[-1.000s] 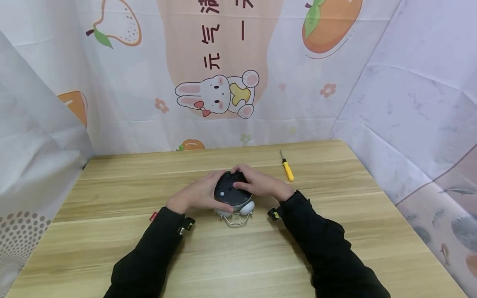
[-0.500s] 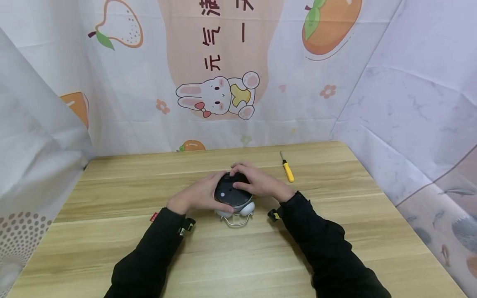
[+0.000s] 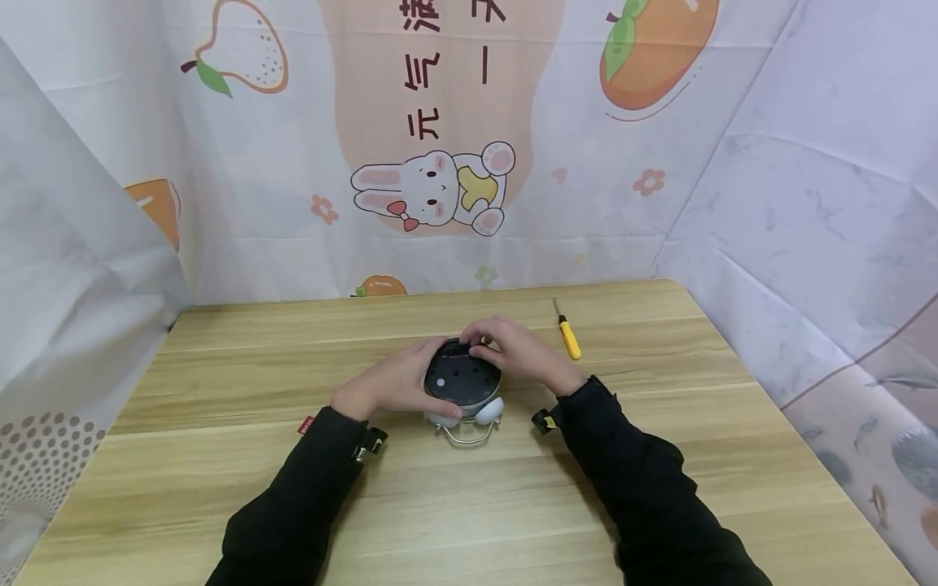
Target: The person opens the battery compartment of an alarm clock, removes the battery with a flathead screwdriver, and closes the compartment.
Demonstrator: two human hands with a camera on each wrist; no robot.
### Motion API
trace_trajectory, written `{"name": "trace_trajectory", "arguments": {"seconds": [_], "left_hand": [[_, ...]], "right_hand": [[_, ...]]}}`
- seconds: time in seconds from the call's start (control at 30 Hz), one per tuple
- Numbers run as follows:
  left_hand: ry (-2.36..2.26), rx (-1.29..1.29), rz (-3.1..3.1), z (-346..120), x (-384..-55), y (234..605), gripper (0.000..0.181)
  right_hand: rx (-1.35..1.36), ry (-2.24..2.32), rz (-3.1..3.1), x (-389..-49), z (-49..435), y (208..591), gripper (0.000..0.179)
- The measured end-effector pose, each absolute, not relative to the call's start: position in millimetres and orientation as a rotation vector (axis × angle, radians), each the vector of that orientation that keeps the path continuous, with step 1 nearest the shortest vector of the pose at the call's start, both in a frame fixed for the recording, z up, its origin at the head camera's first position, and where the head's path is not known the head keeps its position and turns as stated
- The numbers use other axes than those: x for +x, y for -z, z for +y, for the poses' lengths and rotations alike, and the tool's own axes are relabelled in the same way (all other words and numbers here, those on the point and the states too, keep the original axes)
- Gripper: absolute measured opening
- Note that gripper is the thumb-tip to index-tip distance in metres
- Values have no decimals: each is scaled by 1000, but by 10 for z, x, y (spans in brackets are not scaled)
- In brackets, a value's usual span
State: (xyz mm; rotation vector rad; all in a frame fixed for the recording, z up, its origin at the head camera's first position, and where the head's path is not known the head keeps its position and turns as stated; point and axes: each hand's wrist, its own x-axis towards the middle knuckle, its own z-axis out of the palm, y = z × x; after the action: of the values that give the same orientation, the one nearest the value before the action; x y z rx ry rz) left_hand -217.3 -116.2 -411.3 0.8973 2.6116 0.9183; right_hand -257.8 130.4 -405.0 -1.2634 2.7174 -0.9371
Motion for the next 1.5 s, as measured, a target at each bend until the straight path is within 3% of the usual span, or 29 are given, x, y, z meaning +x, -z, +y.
{"name": "trace_trajectory", "arguments": {"seconds": [0.8, 1.5], "left_hand": [[-882, 861, 2635, -1155, -2161, 4093, 120], [-898, 847, 2634, -1151, -2156, 4109, 120]], "right_hand": [[-927, 962, 2861, -2761, 1793, 4010, 18], [-560, 798, 2783, -2799, 1895, 4165, 18]]}}
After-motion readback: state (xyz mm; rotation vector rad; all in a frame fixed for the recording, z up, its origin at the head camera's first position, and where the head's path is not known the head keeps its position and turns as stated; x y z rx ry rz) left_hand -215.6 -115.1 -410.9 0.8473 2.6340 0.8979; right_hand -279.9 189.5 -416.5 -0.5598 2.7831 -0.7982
